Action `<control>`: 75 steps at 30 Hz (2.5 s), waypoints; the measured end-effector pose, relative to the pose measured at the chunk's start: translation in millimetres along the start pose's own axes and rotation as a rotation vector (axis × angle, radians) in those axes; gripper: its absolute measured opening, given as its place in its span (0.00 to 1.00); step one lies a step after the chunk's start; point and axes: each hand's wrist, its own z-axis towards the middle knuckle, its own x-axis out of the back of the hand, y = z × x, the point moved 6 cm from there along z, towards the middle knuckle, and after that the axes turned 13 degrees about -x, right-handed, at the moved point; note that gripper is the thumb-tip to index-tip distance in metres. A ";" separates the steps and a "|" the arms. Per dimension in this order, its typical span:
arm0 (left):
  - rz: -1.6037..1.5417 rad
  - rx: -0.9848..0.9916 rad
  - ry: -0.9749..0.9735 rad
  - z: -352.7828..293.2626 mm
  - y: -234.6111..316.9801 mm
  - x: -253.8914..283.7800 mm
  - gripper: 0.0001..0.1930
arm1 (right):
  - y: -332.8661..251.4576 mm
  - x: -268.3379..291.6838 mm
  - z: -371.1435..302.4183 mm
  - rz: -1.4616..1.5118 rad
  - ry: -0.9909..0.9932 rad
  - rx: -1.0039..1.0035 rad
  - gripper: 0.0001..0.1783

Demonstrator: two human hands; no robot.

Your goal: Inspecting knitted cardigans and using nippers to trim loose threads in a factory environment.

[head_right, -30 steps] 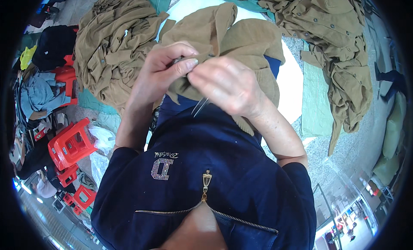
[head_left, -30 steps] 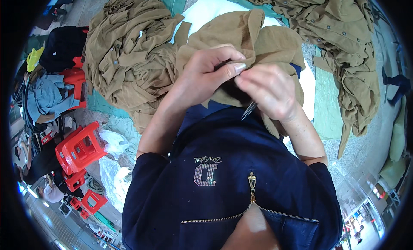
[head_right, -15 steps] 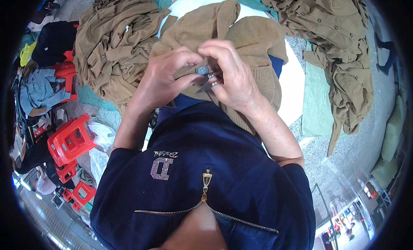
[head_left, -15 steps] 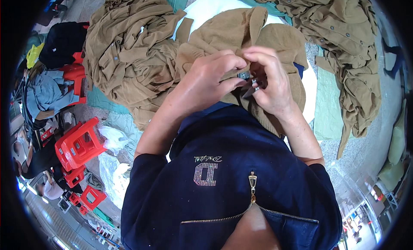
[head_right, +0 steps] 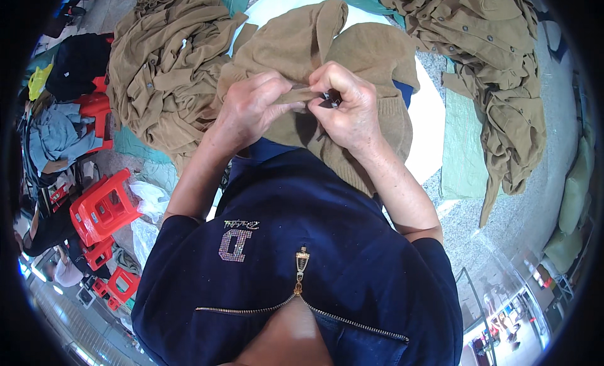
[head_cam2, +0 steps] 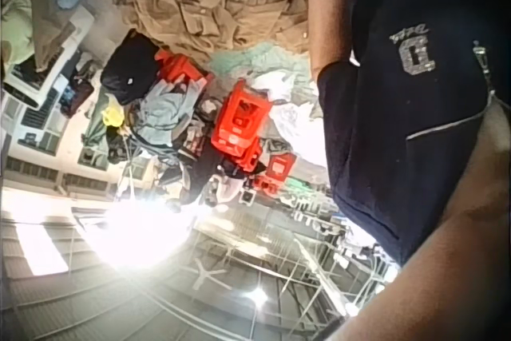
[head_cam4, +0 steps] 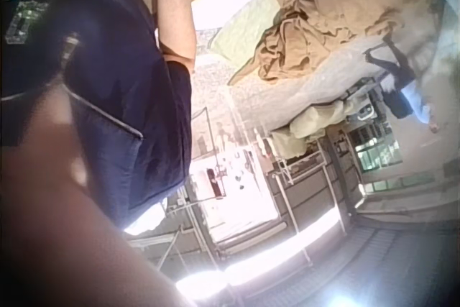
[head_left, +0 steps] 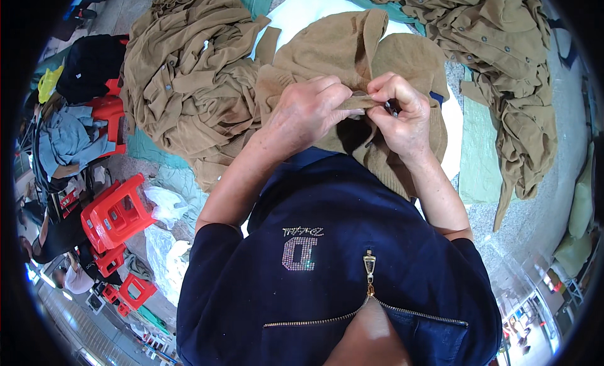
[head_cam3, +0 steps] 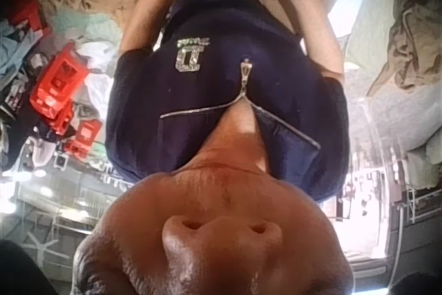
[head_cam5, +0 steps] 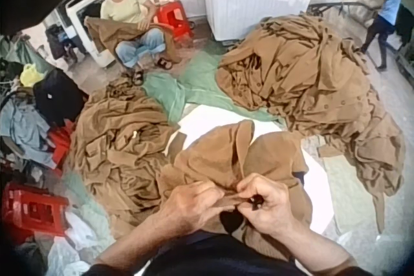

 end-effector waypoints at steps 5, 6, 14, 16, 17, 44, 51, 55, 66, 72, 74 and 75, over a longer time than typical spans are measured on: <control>0.166 -0.089 0.139 5.2 6.6 0.3 0.12 | 5.8 -5.8 -2.4 0.095 0.055 -0.181 0.11; 0.214 -0.070 0.128 7.1 5.2 -1.9 0.12 | 2.5 -3.0 -2.1 -0.074 0.066 -0.206 0.11; 0.314 0.142 0.063 -49.6 -36.2 9.0 0.13 | 22.6 2.7 -35.2 -0.602 0.057 -0.107 0.16; 0.294 0.195 0.045 -77.5 -45.4 14.3 0.14 | 25.5 -1.9 -50.3 -0.595 0.042 -0.080 0.13; 0.277 0.241 0.064 -87.2 -46.5 18.5 0.14 | 28.0 -5.8 -53.5 -0.663 -0.006 -0.073 0.13; -0.751 0.405 0.236 44.5 32.2 82.5 0.07 | -51.6 156.4 -27.1 -0.438 0.353 -0.139 0.14; -1.123 0.604 0.179 26.9 -11.5 25.6 0.01 | 20.1 119.2 -23.5 -0.324 0.051 -0.550 0.10; -1.195 0.572 0.234 29.2 -19.9 40.3 0.03 | 4.5 130.6 -18.5 -0.413 0.165 -0.318 0.06; -0.819 0.437 0.097 56.3 7.7 2.3 0.09 | -77.0 52.8 -27.9 -0.555 0.184 0.810 0.15; -0.874 0.452 -0.036 45.5 3.8 -14.2 0.08 | -67.8 40.3 -28.4 -0.539 0.141 0.706 0.18; -0.892 0.476 -0.042 42.0 2.3 -15.6 0.08 | -65.0 36.7 -26.2 -0.599 0.046 0.647 0.19; -0.907 0.488 -0.037 40.4 2.6 -15.5 0.08 | -64.5 36.7 -26.0 -0.597 0.059 0.666 0.20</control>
